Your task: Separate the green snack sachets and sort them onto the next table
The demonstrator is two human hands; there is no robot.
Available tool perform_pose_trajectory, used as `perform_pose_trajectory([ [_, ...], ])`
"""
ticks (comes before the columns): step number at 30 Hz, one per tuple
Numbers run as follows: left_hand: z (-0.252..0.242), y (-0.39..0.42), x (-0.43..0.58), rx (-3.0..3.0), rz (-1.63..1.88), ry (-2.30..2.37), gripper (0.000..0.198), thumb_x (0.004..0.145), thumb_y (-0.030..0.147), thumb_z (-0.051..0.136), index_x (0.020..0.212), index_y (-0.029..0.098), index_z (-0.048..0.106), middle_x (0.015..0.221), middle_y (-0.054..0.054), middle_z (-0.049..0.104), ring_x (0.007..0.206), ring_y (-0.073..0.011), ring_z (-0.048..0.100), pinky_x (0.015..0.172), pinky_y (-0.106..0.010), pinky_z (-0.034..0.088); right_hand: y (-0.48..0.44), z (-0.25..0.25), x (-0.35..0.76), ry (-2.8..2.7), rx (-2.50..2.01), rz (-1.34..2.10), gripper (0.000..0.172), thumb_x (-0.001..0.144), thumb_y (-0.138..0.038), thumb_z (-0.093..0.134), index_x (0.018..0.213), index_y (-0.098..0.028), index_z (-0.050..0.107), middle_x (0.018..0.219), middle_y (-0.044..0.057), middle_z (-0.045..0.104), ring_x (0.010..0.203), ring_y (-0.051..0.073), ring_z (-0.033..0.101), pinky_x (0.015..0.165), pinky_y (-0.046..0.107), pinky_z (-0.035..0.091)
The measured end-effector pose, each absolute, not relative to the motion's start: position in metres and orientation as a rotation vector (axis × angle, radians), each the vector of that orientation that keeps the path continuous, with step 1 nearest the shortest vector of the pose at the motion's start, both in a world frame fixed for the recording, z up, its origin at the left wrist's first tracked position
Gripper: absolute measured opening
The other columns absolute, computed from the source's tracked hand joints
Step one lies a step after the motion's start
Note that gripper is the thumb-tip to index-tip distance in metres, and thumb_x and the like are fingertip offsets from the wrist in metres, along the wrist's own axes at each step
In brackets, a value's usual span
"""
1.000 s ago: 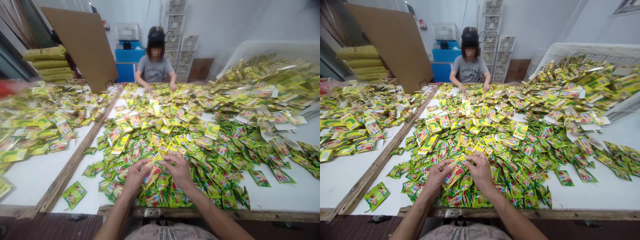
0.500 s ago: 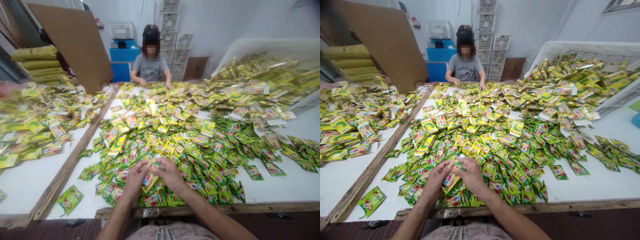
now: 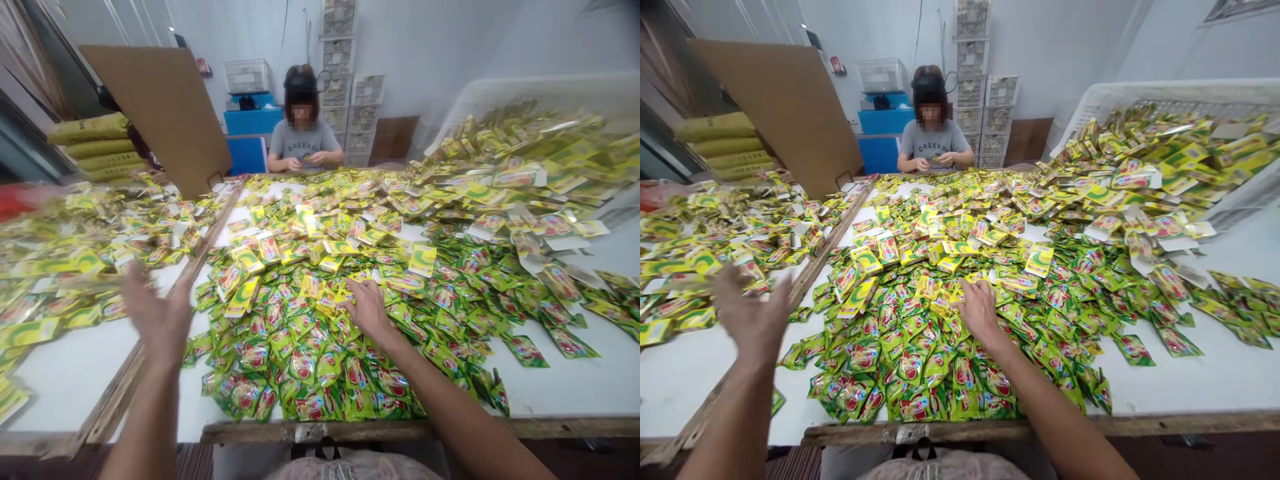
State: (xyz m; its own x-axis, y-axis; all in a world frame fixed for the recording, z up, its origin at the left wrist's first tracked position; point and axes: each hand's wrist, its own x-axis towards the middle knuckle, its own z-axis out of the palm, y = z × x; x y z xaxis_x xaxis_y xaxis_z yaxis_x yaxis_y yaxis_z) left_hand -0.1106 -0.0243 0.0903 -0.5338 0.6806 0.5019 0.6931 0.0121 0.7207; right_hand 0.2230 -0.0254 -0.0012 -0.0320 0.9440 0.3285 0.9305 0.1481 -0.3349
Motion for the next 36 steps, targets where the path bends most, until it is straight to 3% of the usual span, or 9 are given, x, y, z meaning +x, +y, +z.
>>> perform_pose_trajectory([
  [2,0.079,-0.034,-0.068,-1.910,-1.399,-2.296,0.039,0.074,0.046,0.056,0.098,0.015,0.061,0.096,-0.010,0.064,0.090,-0.0263,0.057,0.083,-0.040,0.043,-0.027,-0.007,0.221,-2.007,-1.787,0.001,0.036,0.077,-0.020,0.057,0.113,-0.013,0.057,0.091,0.012,0.064,0.090,0.029,0.047,0.075,0.037,0.036],
  [4,0.056,-0.045,-0.026,-2.454,-1.070,-2.231,0.029,0.074,0.043,0.057,0.083,0.018,0.066,0.083,-0.009,0.066,0.079,-0.0247,0.059,0.077,-0.038,0.045,-0.031,-0.009,0.220,-2.003,-1.768,-0.007,0.032,0.077,-0.018,0.056,0.109,-0.012,0.059,0.088,0.012,0.062,0.086,0.027,0.049,0.074,0.034,0.037],
  [9,0.008,-0.056,0.014,-2.778,-0.679,-2.038,0.033,0.071,0.017,0.055,0.103,0.016,0.064,0.097,-0.013,0.067,0.091,-0.0263,0.058,0.085,-0.038,0.040,-0.044,-0.005,0.232,-1.953,-1.673,0.057,0.016,0.082,-0.022,0.048,0.089,-0.016,0.061,0.081,0.009,0.057,0.077,0.023,0.052,0.067,0.032,0.039],
  [12,0.004,-0.049,0.005,-2.651,-0.941,-2.299,0.031,0.078,0.021,0.048,0.103,0.019,0.066,0.079,-0.010,0.069,0.072,-0.0229,0.060,0.073,-0.035,0.044,-0.048,0.001,0.235,-1.779,-1.630,0.282,0.017,0.080,-0.032,0.051,0.084,-0.017,0.059,0.079,0.008,0.058,0.074,0.022,0.053,0.065,0.032,0.040],
  [16,0.014,-0.046,0.002,-2.585,-1.731,-2.672,0.033,0.073,0.035,0.059,0.099,0.017,0.066,0.068,-0.004,0.065,0.062,-0.0184,0.058,0.063,-0.029,0.046,-0.051,0.014,0.217,-1.344,-1.470,0.881,0.030,0.066,-0.045,0.066,0.077,-0.018,0.057,0.070,0.002,0.057,0.067,0.018,0.053,0.063,0.030,0.042],
  [19,0.019,-0.054,0.011,-2.711,-2.141,-2.806,0.036,0.065,0.039,0.068,0.092,0.015,0.068,0.065,-0.001,0.061,0.056,-0.0131,0.052,0.055,-0.024,0.043,-0.053,0.019,0.195,-1.296,-1.267,1.210,0.032,0.060,-0.041,0.071,0.076,-0.018,0.058,0.067,-0.001,0.055,0.064,0.015,0.052,0.062,0.027,0.042],
  [23,0.020,-0.064,0.018,-2.658,-2.434,-2.820,0.032,0.068,0.044,0.065,0.081,0.016,0.070,0.077,-0.002,0.062,0.065,-0.0126,0.050,0.054,-0.021,0.040,-0.056,0.013,0.181,-1.386,-1.265,1.210,0.023,0.063,-0.034,0.069,0.076,-0.017,0.059,0.062,-0.004,0.051,0.061,0.012,0.048,0.060,0.025,0.040],
  [30,0.013,-0.066,0.014,-3.098,-2.126,-2.391,0.031,0.068,0.037,0.068,0.090,0.016,0.059,0.081,-0.001,0.060,0.073,-0.0134,0.053,0.066,-0.022,0.040,-0.070,0.008,0.177,-1.411,-1.228,1.297,0.024,0.074,-0.037,0.059,0.089,-0.018,0.059,0.078,0.001,0.060,0.075,0.017,0.055,0.068,0.027,0.045],
  [36,0.035,-0.050,-0.010,-3.179,-1.364,-2.508,0.052,0.065,0.045,0.068,0.106,0.018,0.052,0.080,-0.003,0.062,0.064,-0.0141,0.055,0.055,-0.023,0.040,-0.074,0.014,0.179,-1.536,-1.465,1.255,0.037,0.069,-0.052,0.060,0.062,-0.018,0.048,0.054,-0.004,0.044,0.053,0.012,0.043,0.049,0.024,0.038],
])
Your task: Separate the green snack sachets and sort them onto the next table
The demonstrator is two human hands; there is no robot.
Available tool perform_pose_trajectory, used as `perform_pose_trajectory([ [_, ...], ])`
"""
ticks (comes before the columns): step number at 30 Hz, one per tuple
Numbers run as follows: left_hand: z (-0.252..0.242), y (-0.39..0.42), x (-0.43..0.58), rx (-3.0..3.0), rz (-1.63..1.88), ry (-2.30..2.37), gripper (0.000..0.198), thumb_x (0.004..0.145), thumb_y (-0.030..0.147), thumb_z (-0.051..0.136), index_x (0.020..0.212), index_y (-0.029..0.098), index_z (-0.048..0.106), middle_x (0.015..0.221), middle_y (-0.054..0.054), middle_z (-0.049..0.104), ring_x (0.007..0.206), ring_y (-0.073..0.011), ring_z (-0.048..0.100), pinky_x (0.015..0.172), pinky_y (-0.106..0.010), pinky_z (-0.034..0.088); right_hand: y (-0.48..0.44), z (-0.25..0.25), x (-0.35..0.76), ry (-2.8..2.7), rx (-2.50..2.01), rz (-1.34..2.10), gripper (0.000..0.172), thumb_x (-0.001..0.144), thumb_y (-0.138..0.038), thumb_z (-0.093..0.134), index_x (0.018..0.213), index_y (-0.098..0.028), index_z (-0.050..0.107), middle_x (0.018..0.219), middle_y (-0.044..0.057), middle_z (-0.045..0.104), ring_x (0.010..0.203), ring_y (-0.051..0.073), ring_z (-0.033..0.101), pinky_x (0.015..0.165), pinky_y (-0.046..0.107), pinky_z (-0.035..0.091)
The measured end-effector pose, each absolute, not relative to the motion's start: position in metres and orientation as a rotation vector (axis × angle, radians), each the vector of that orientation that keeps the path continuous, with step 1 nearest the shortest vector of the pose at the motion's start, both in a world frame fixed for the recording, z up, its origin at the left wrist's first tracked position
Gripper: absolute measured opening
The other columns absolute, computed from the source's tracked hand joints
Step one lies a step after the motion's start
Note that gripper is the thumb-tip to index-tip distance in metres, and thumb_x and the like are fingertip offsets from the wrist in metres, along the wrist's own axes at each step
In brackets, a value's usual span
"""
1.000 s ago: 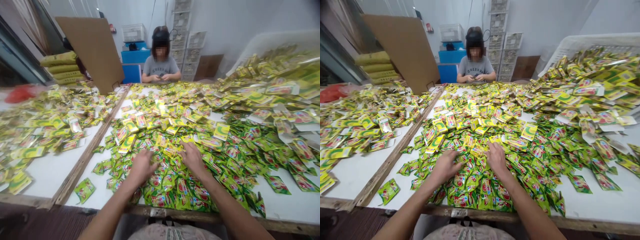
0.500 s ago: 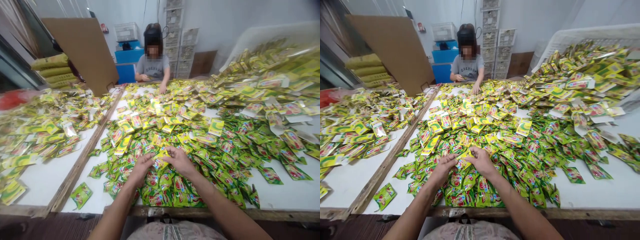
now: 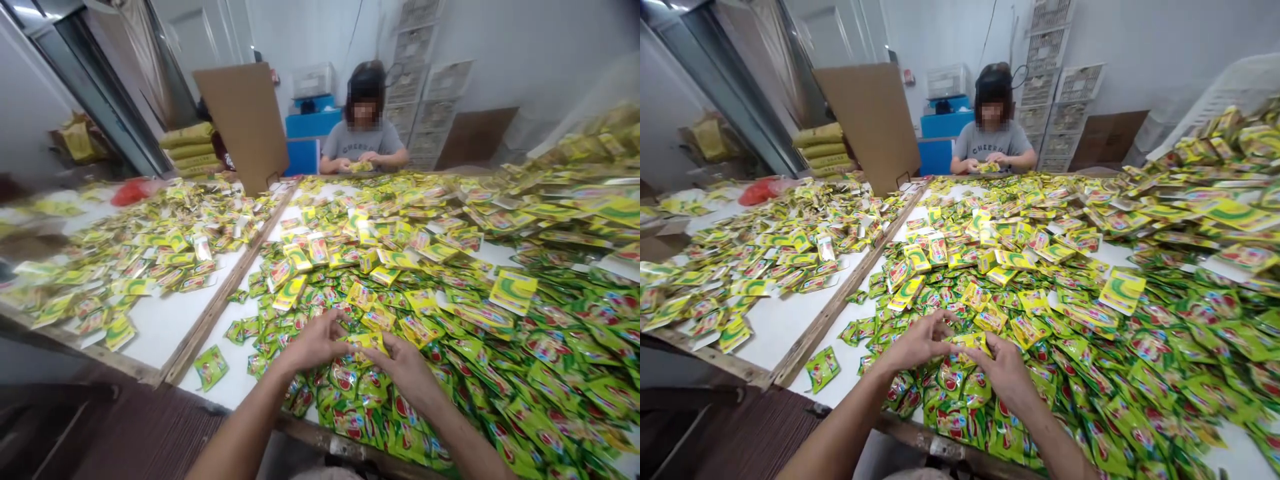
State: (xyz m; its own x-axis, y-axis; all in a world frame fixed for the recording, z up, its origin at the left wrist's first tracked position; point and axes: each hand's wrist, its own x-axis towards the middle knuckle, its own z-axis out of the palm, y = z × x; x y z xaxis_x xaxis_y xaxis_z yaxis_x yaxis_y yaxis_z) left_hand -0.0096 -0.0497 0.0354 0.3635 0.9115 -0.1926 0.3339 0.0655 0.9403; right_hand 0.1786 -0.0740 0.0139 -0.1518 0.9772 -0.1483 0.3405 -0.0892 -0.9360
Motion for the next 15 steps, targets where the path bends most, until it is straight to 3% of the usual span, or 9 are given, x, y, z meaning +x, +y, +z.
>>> perform_pose_trajectory([
  [3,0.052,-0.029,-0.032,1.705,0.698,1.771,0.062,0.067,0.053,0.063,0.115,0.017,0.049,0.106,-0.014,0.061,0.092,-0.0256,0.058,0.074,-0.034,0.044,-0.073,0.017,0.180,-1.507,-1.499,1.214,0.036,0.070,-0.054,0.056,0.063,-0.019,0.046,0.055,-0.004,0.044,0.056,0.014,0.043,0.051,0.025,0.039],
  [6,0.054,-0.010,-0.052,1.820,0.360,2.299,0.082,0.058,0.046,0.073,0.126,0.014,0.043,0.115,-0.021,0.058,0.106,-0.0357,0.052,0.082,-0.041,0.040,-0.075,0.012,0.182,-1.506,-1.536,1.098,0.036,0.070,-0.053,0.057,0.061,-0.020,0.046,0.055,-0.003,0.046,0.057,0.015,0.045,0.052,0.025,0.040],
  [9,0.045,-0.007,-0.065,1.830,0.162,2.274,0.072,0.063,0.031,0.070,0.128,0.016,0.043,0.103,-0.016,0.066,0.094,-0.0307,0.061,0.074,-0.034,0.042,-0.077,0.006,0.185,-1.518,-1.535,1.021,0.035,0.072,-0.053,0.056,0.062,-0.019,0.051,0.058,0.000,0.053,0.060,0.017,0.050,0.055,0.026,0.041],
  [12,0.039,-0.018,-0.070,1.817,0.415,2.232,0.039,0.075,0.027,0.053,0.112,0.020,0.059,0.087,-0.008,0.071,0.079,-0.0232,0.064,0.067,-0.029,0.042,-0.077,0.007,0.189,-1.537,-1.491,1.053,0.032,0.077,-0.049,0.053,0.078,-0.018,0.060,0.071,0.003,0.063,0.071,0.021,0.058,0.063,0.030,0.046],
  [15,0.043,-0.028,-0.069,1.831,0.688,2.163,0.025,0.077,0.027,0.048,0.091,0.021,0.068,0.073,-0.003,0.069,0.068,-0.0184,0.062,0.065,-0.026,0.042,-0.074,0.017,0.188,-1.616,-1.352,1.000,0.028,0.077,-0.042,0.056,0.092,-0.019,0.063,0.101,0.008,0.066,0.097,0.025,0.058,0.081,0.034,0.046],
])
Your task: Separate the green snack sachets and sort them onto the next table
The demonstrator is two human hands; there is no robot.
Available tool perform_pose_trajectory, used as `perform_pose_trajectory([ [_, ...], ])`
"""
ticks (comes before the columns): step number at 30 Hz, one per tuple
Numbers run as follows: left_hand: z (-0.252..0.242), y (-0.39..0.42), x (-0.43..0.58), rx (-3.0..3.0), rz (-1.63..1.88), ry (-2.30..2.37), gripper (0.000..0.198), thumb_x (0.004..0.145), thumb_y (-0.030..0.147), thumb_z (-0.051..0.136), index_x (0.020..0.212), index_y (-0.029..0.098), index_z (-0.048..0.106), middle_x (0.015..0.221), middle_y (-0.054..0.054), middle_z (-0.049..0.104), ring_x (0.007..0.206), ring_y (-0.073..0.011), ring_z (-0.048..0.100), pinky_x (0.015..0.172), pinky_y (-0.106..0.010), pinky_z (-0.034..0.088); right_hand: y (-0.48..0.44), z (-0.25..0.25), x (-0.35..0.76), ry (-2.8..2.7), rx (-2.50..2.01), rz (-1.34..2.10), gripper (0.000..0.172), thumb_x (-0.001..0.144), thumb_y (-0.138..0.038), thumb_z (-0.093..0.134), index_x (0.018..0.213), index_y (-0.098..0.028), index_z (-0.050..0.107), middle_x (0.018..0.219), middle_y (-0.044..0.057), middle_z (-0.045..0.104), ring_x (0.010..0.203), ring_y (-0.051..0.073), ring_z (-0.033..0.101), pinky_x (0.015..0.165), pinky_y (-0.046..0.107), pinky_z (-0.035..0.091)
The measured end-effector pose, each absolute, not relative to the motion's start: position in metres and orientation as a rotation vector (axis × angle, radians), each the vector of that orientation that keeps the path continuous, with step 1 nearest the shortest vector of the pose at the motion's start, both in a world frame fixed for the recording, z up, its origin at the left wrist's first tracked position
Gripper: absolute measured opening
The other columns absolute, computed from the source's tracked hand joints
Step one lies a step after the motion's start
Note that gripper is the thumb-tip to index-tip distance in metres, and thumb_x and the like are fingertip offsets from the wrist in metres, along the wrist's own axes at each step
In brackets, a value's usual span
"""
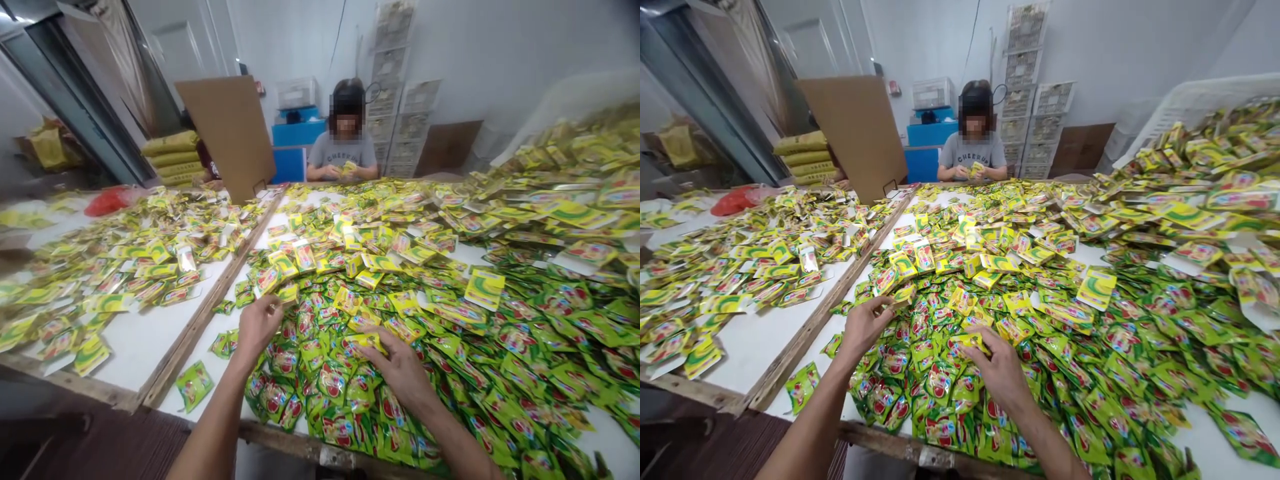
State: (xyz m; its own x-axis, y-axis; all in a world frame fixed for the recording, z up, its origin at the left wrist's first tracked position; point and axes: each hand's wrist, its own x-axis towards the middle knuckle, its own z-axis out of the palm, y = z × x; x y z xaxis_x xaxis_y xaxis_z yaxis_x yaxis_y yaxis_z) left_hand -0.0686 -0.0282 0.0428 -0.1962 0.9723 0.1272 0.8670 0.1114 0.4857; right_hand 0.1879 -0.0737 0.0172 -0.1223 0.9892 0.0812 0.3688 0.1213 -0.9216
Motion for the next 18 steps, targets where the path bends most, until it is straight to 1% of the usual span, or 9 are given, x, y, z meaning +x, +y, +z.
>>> perform_pose_trajectory([
  [2,0.048,-0.030,-0.067,1.902,0.844,2.101,0.023,0.077,0.027,0.049,0.087,0.021,0.069,0.075,-0.003,0.069,0.069,-0.0176,0.061,0.066,-0.026,0.042,-0.070,0.024,0.185,-1.705,-1.246,0.953,0.023,0.078,-0.038,0.057,0.092,-0.021,0.064,0.116,0.009,0.061,0.110,0.025,0.053,0.091,0.036,0.042],
  [5,0.060,-0.029,-0.063,2.001,1.023,1.956,0.024,0.079,0.029,0.048,0.087,0.020,0.068,0.078,-0.004,0.068,0.073,-0.0184,0.059,0.068,-0.028,0.042,-0.064,0.033,0.180,-1.777,-1.167,0.930,0.017,0.080,-0.035,0.057,0.087,-0.021,0.064,0.123,0.010,0.057,0.115,0.025,0.050,0.097,0.040,0.038],
  [7,0.069,-0.028,-0.058,2.007,1.042,1.722,0.023,0.078,0.031,0.051,0.086,0.019,0.069,0.078,-0.004,0.067,0.074,-0.0184,0.058,0.069,-0.029,0.042,-0.062,0.039,0.179,-1.790,-1.122,0.928,0.016,0.080,-0.034,0.058,0.084,-0.020,0.064,0.129,0.011,0.052,0.119,0.026,0.046,0.100,0.041,0.035],
  [9,0.073,-0.028,-0.050,1.847,0.984,1.415,0.022,0.076,0.035,0.056,0.084,0.018,0.069,0.076,-0.004,0.067,0.071,-0.0173,0.058,0.065,-0.027,0.042,-0.061,0.043,0.178,-1.823,-1.067,0.982,0.017,0.078,-0.035,0.061,0.085,-0.020,0.065,0.131,0.010,0.050,0.120,0.026,0.045,0.101,0.040,0.034],
  [10,0.072,-0.029,-0.044,1.704,0.968,1.281,0.023,0.074,0.036,0.060,0.083,0.017,0.069,0.074,-0.003,0.067,0.068,-0.0162,0.057,0.063,-0.026,0.042,-0.060,0.044,0.178,-1.836,-1.041,1.041,0.017,0.078,-0.036,0.062,0.086,-0.021,0.066,0.127,0.009,0.054,0.117,0.026,0.048,0.099,0.040,0.036],
  [12,0.063,-0.031,-0.030,1.381,1.006,1.105,0.027,0.071,0.040,0.064,0.084,0.016,0.069,0.075,-0.004,0.068,0.066,-0.0146,0.058,0.062,-0.024,0.043,-0.059,0.041,0.177,-1.787,-1.013,1.214,0.021,0.077,-0.037,0.063,0.088,-0.020,0.066,0.111,0.007,0.063,0.104,0.025,0.056,0.092,0.037,0.041],
  [14,0.047,-0.036,-0.015,1.133,1.070,1.039,0.036,0.070,0.041,0.066,0.095,0.017,0.066,0.083,-0.005,0.070,0.071,-0.0151,0.061,0.067,-0.025,0.046,-0.060,0.033,0.176,-1.601,-1.022,1.384,0.027,0.075,-0.039,0.064,0.092,-0.019,0.066,0.095,0.005,0.067,0.091,0.023,0.061,0.084,0.036,0.046],
  [16,0.029,-0.044,-0.002,0.999,1.050,0.997,0.047,0.067,0.038,0.071,0.108,0.018,0.060,0.091,-0.006,0.070,0.078,-0.0168,0.064,0.072,-0.027,0.048,-0.064,0.021,0.177,-1.398,-1.034,1.483,0.033,0.073,-0.042,0.065,0.096,-0.017,0.064,0.091,0.004,0.068,0.087,0.022,0.061,0.081,0.037,0.047],
  [18,0.014,-0.053,0.007,0.936,0.989,0.952,0.055,0.062,0.033,0.076,0.111,0.017,0.057,0.092,-0.008,0.071,0.079,-0.0188,0.065,0.074,-0.031,0.050,-0.068,0.010,0.181,-1.317,-1.049,1.502,0.038,0.071,-0.043,0.066,0.098,-0.017,0.064,0.092,0.005,0.067,0.088,0.023,0.061,0.082,0.038,0.047],
])
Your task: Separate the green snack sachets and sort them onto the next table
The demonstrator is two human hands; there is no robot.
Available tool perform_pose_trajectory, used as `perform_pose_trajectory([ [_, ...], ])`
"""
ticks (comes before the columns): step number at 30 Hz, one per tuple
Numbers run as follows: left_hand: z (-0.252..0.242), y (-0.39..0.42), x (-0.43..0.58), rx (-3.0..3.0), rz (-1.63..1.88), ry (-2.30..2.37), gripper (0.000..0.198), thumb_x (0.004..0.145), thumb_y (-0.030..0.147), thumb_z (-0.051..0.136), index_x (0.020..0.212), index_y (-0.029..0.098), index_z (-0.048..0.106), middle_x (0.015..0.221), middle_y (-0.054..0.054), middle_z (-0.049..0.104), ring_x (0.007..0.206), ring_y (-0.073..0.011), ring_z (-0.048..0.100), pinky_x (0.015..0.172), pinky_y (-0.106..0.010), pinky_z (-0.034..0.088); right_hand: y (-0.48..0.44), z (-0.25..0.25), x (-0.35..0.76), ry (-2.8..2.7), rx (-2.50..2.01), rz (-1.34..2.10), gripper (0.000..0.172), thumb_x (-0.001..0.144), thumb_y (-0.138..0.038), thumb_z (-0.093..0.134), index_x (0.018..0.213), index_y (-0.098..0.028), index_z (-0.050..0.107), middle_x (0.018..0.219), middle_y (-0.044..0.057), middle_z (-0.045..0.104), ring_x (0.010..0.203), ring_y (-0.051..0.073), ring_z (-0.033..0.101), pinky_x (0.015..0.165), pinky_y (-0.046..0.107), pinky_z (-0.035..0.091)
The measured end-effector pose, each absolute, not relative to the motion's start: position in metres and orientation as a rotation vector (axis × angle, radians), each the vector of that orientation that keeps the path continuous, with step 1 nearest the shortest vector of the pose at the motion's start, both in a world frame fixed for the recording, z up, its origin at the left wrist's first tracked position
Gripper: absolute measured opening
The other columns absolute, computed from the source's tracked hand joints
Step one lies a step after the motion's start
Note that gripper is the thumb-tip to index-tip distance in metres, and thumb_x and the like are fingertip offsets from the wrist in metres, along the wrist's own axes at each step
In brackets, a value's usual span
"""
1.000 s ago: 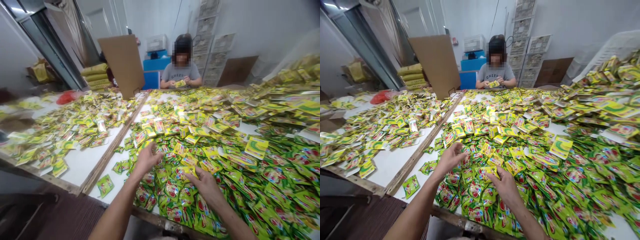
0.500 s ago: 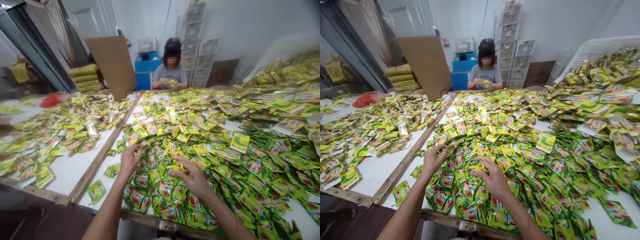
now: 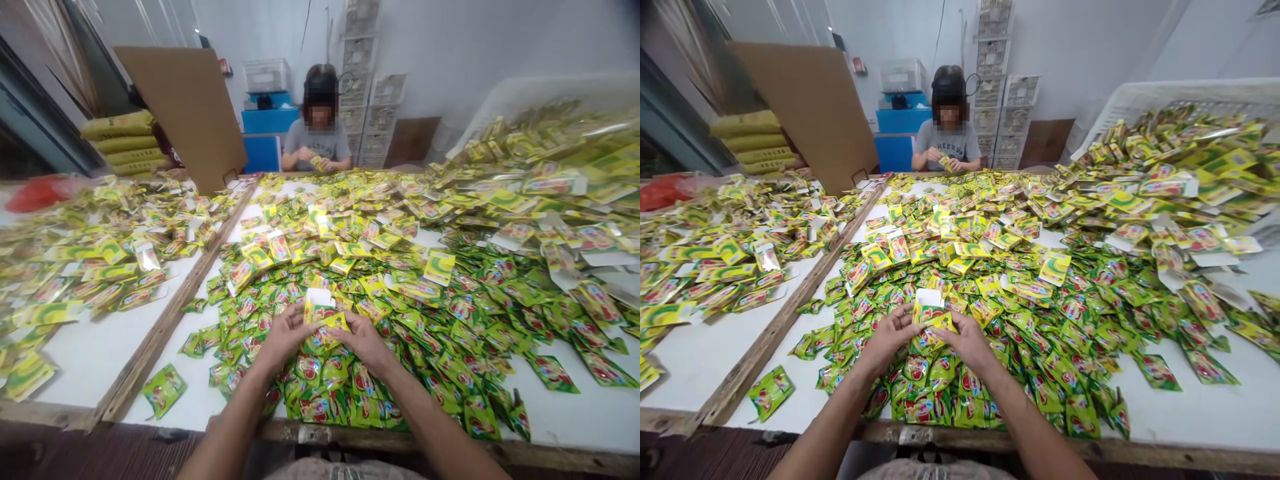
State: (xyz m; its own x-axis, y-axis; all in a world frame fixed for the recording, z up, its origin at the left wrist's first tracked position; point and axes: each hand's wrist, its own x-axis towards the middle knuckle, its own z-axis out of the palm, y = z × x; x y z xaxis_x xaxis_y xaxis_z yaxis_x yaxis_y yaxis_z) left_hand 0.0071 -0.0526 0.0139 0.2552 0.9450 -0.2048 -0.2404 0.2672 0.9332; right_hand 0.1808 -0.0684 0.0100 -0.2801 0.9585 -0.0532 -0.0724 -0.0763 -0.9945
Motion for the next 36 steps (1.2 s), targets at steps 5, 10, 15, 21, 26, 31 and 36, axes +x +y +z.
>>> perform_pose_trajectory([
  [5,0.005,-0.064,0.010,0.998,0.966,0.990,0.043,0.061,0.033,0.076,0.097,0.012,0.062,0.087,-0.010,0.071,0.074,-0.0198,0.066,0.070,-0.031,0.052,-0.069,0.010,0.196,-1.227,-1.265,1.191,0.037,0.072,-0.047,0.064,0.093,-0.017,0.062,0.085,0.004,0.064,0.077,0.019,0.057,0.068,0.031,0.046],
  [10,0.014,-0.065,0.009,1.187,0.922,1.057,0.035,0.068,0.036,0.070,0.095,0.015,0.064,0.088,-0.007,0.071,0.080,-0.0184,0.065,0.071,-0.027,0.050,-0.051,0.035,0.205,-1.453,-1.405,0.876,0.028,0.075,-0.045,0.059,0.074,-0.017,0.056,0.066,-0.002,0.054,0.062,0.015,0.048,0.059,0.026,0.039],
  [15,0.014,-0.069,0.007,1.158,0.887,1.076,0.035,0.070,0.040,0.068,0.095,0.015,0.063,0.083,-0.005,0.070,0.071,-0.0162,0.063,0.065,-0.026,0.048,-0.045,0.049,0.209,-1.859,-1.339,0.954,0.023,0.078,-0.040,0.057,0.076,-0.018,0.061,0.073,0.000,0.060,0.068,0.016,0.052,0.062,0.025,0.039],
  [21,0.019,-0.067,0.010,1.060,0.858,1.017,0.036,0.068,0.041,0.069,0.094,0.016,0.065,0.076,-0.002,0.069,0.069,-0.0154,0.062,0.066,-0.026,0.047,-0.046,0.039,0.199,-1.802,-1.394,0.869,0.023,0.072,-0.040,0.062,0.065,-0.018,0.059,0.067,-0.002,0.056,0.065,0.015,0.050,0.059,0.024,0.038],
  [26,0.019,-0.066,0.014,1.015,0.911,1.050,0.037,0.067,0.042,0.069,0.091,0.014,0.065,0.071,-0.002,0.068,0.063,-0.0143,0.060,0.061,-0.025,0.046,-0.060,0.034,0.191,-1.608,-1.427,0.856,0.024,0.074,-0.034,0.061,0.094,-0.020,0.061,0.079,0.001,0.063,0.074,0.018,0.058,0.069,0.029,0.042],
  [31,0.012,-0.066,0.015,0.927,0.974,0.995,0.033,0.067,0.037,0.071,0.090,0.014,0.065,0.072,-0.002,0.068,0.064,-0.0141,0.060,0.062,-0.025,0.046,-0.078,0.032,0.179,-1.686,-1.415,0.598,0.013,0.078,-0.034,0.060,0.078,-0.022,0.065,0.085,0.005,0.064,0.095,0.024,0.055,0.085,0.039,0.037],
  [36,0.009,-0.067,0.017,0.873,0.978,0.993,0.032,0.066,0.037,0.071,0.087,0.014,0.065,0.073,-0.002,0.068,0.062,-0.0130,0.059,0.061,-0.024,0.045,-0.082,0.019,0.166,-1.662,-1.445,0.746,0.017,0.070,-0.033,0.068,0.083,-0.022,0.064,0.097,0.006,0.064,0.106,0.025,0.052,0.092,0.041,0.035],
])
